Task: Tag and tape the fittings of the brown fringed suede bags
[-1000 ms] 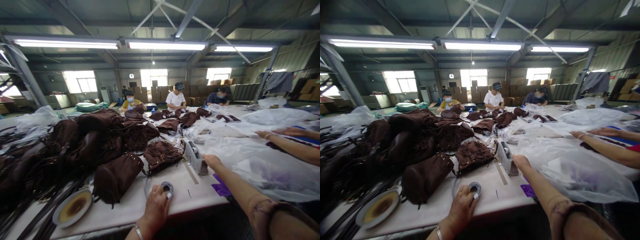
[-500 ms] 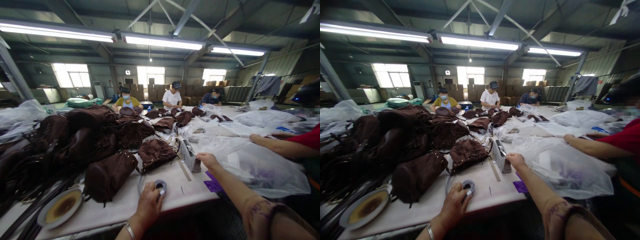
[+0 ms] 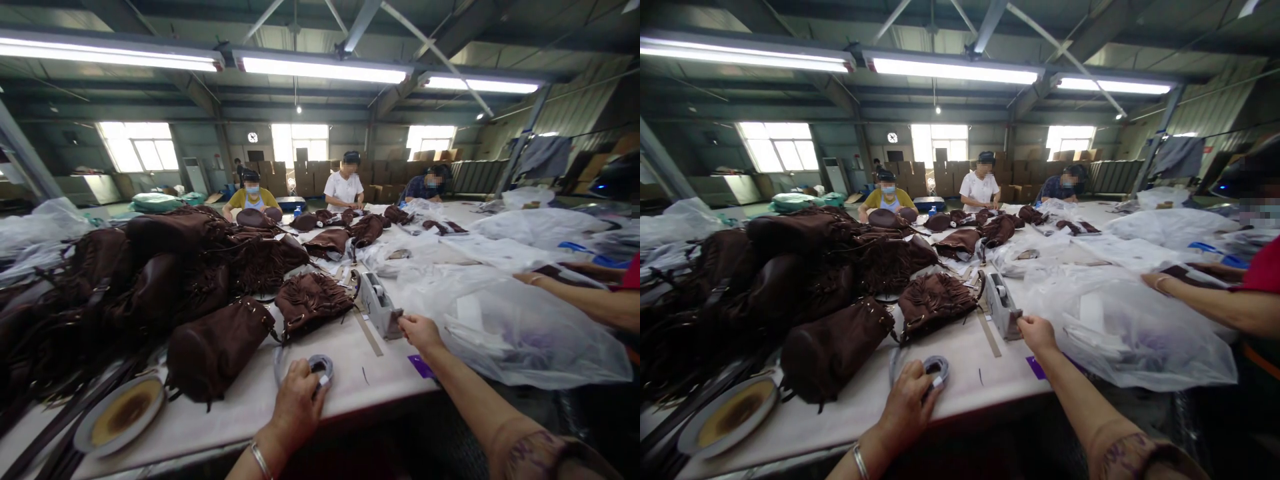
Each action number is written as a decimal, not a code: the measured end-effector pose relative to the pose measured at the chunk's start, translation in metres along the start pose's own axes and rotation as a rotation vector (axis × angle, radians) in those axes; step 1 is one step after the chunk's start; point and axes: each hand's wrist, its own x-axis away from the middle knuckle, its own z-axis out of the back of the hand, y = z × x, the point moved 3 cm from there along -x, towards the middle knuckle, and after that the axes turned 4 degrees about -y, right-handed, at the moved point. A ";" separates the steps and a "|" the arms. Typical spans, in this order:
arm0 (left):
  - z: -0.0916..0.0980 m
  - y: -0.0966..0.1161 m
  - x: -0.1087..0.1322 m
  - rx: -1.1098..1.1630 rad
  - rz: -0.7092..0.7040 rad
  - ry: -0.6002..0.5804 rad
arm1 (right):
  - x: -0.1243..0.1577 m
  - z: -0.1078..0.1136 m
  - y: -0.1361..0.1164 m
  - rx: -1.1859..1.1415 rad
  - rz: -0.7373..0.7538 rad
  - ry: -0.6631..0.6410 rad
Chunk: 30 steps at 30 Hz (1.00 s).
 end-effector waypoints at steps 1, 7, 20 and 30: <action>0.000 0.000 0.000 -0.001 0.004 -0.002 | -0.002 0.002 -0.002 0.052 0.010 0.007; -0.004 -0.002 0.005 -0.015 0.014 -0.038 | -0.006 0.013 0.001 0.340 0.041 0.012; -0.011 -0.007 0.009 -0.060 0.036 -0.077 | 0.157 -0.103 -0.047 -0.158 0.005 -0.646; -0.011 -0.008 0.010 -0.078 0.047 -0.098 | 0.168 -0.135 -0.026 -0.194 -0.242 -0.542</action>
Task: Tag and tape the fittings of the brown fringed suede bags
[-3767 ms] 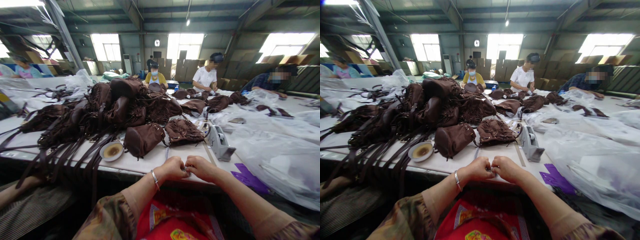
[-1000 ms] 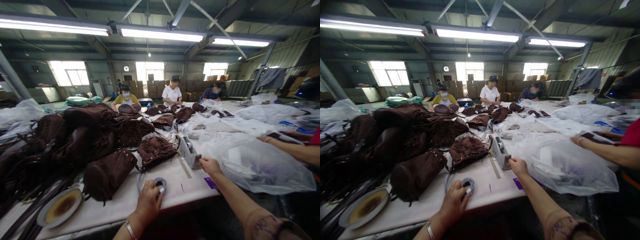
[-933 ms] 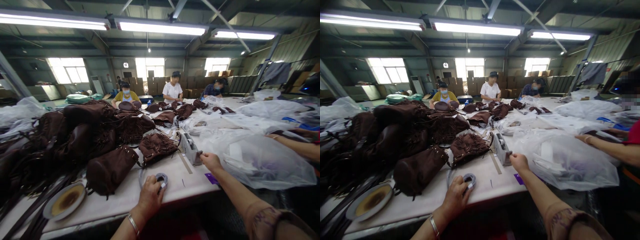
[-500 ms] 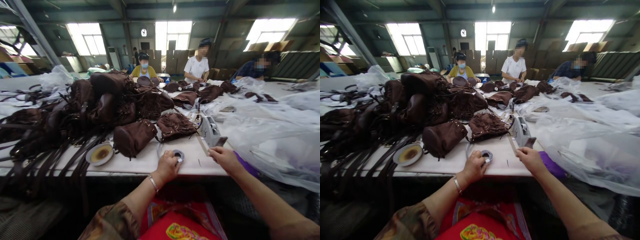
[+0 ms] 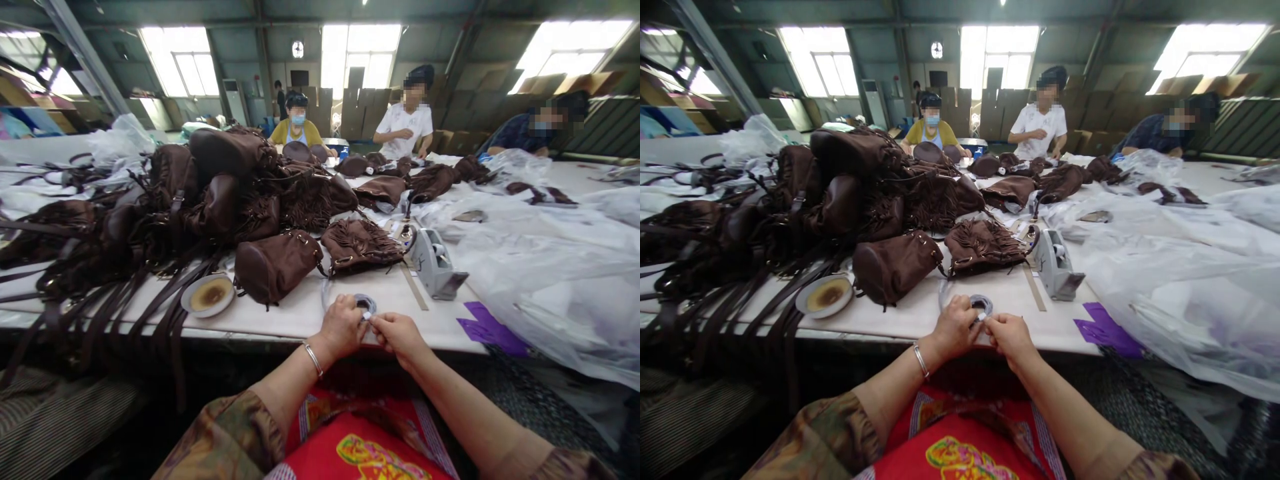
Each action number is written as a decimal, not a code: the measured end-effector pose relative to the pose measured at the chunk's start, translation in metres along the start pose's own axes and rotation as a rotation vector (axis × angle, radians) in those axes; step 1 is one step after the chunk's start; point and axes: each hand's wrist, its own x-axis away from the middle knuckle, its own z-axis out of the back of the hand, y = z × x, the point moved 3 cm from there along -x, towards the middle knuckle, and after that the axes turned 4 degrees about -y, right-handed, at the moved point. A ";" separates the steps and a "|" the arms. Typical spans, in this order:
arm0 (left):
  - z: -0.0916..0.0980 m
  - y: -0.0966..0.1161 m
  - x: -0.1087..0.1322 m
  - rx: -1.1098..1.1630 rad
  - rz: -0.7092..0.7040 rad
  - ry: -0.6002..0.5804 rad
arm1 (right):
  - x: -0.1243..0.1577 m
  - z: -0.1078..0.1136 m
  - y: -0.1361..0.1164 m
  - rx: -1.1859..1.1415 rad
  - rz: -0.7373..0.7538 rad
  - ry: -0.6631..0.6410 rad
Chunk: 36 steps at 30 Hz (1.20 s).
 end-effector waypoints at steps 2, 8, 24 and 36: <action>0.000 -0.001 0.000 0.001 -0.006 -0.001 | 0.000 -0.001 0.002 0.006 -0.014 0.013; -0.002 -0.002 0.000 0.035 -0.020 0.001 | -0.004 -0.002 0.006 0.063 -0.034 0.053; -0.001 0.006 0.003 -0.045 -0.160 0.025 | -0.002 -0.004 -0.013 0.026 -0.231 -0.053; 0.033 0.002 -0.005 0.059 -0.036 0.210 | 0.010 -0.006 -0.026 -0.290 0.004 -0.136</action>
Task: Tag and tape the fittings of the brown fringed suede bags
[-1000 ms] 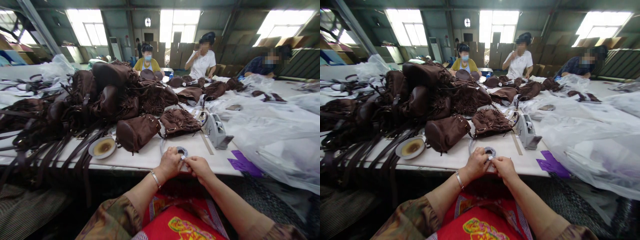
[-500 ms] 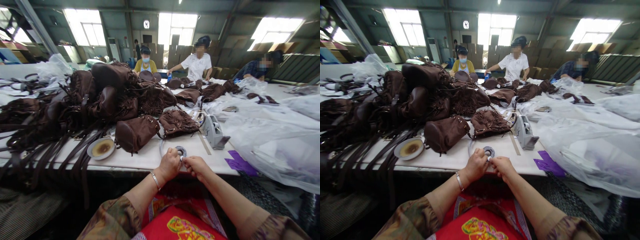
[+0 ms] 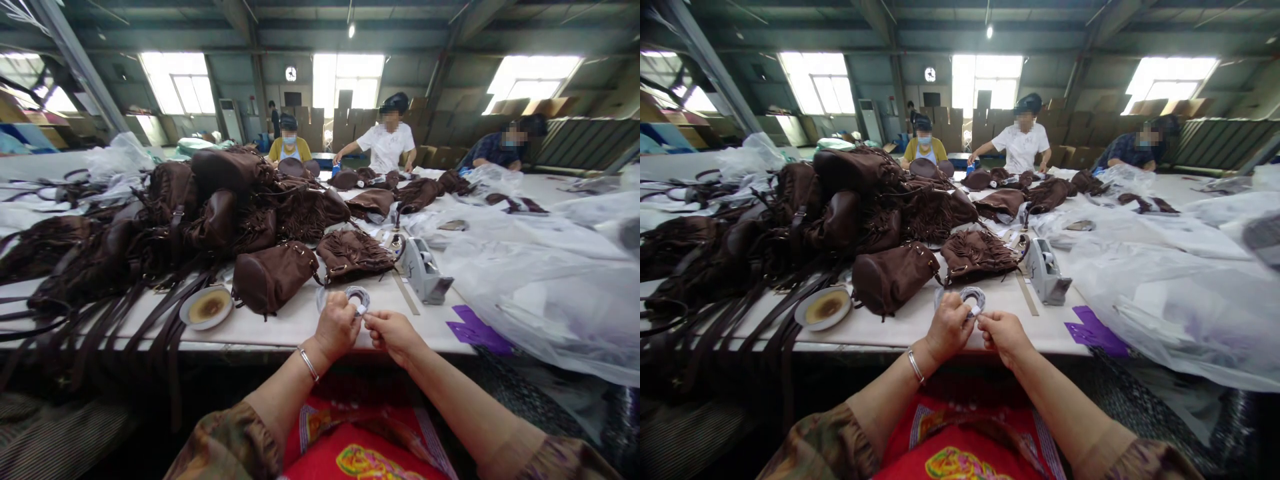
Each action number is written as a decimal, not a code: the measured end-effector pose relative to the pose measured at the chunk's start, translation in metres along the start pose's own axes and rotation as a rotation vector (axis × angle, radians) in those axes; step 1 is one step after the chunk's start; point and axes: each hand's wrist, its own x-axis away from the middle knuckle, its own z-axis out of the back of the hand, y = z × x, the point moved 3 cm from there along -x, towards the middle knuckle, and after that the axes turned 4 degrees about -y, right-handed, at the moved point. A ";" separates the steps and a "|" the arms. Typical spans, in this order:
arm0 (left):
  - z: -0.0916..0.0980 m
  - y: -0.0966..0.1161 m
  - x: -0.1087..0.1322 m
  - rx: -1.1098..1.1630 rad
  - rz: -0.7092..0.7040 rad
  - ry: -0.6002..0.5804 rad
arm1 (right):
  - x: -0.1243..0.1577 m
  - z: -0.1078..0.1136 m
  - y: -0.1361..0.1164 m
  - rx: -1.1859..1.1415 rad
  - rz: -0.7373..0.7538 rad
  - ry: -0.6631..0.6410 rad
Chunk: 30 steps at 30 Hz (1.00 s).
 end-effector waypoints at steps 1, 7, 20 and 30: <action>0.003 0.001 -0.001 0.011 0.008 0.011 | 0.001 -0.001 -0.003 -0.005 -0.007 0.002; 0.012 0.006 -0.005 0.210 0.087 0.053 | 0.007 -0.009 -0.011 -0.093 0.023 -0.031; 0.044 -0.007 -0.007 0.676 0.215 -0.209 | 0.014 -0.014 -0.031 0.294 0.562 -0.062; 0.041 -0.003 -0.003 0.949 0.225 -0.343 | 0.015 -0.015 -0.027 0.458 0.480 -0.078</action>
